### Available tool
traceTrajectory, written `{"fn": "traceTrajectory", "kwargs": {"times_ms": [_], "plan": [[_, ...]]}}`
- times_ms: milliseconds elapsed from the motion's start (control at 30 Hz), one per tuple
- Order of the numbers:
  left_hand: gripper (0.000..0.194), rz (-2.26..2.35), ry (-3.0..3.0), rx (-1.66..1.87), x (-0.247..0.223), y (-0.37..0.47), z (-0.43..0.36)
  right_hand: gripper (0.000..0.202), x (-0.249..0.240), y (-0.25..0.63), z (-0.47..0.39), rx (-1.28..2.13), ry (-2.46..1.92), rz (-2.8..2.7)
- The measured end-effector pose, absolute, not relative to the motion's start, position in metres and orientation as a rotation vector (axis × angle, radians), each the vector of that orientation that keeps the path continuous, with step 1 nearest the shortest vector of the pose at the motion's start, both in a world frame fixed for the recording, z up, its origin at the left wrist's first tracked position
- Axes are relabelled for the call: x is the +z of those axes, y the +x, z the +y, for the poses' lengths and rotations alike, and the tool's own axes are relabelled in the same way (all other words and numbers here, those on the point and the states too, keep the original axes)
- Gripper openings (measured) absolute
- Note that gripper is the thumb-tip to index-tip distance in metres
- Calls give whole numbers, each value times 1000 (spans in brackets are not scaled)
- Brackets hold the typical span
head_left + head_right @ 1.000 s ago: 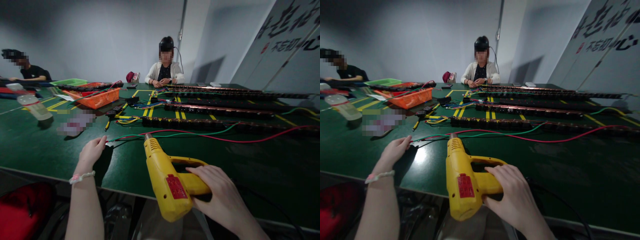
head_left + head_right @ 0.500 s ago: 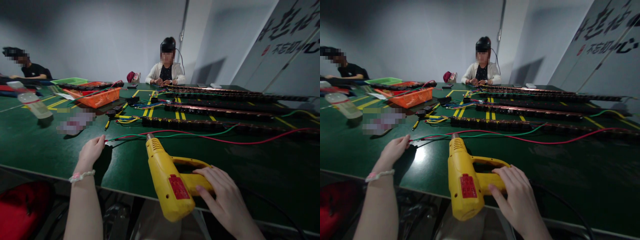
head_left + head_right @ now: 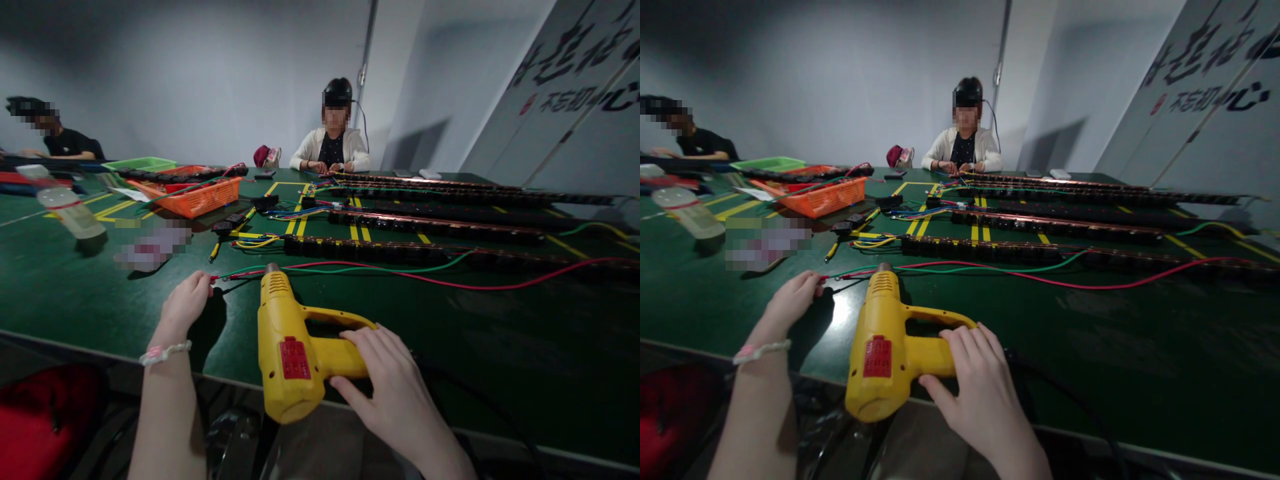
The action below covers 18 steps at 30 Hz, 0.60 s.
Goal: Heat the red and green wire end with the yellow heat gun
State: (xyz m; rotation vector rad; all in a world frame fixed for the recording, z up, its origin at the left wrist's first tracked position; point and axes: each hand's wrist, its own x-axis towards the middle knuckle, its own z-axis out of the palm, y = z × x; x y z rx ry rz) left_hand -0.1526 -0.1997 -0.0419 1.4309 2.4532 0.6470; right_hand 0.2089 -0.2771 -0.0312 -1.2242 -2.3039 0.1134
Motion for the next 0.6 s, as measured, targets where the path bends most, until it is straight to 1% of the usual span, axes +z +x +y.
{"fn": "traceTrajectory", "kwargs": {"times_ms": [167, 600], "plan": [[33, 2442, 1460, 662, -42, -150, -199, 40, -31, 184, -272, 233, -1206, -2281], [33, 2468, 1496, 615, -41, -147, -198, 47, -35, 159, -278, 293, -1182, -2286]]}}
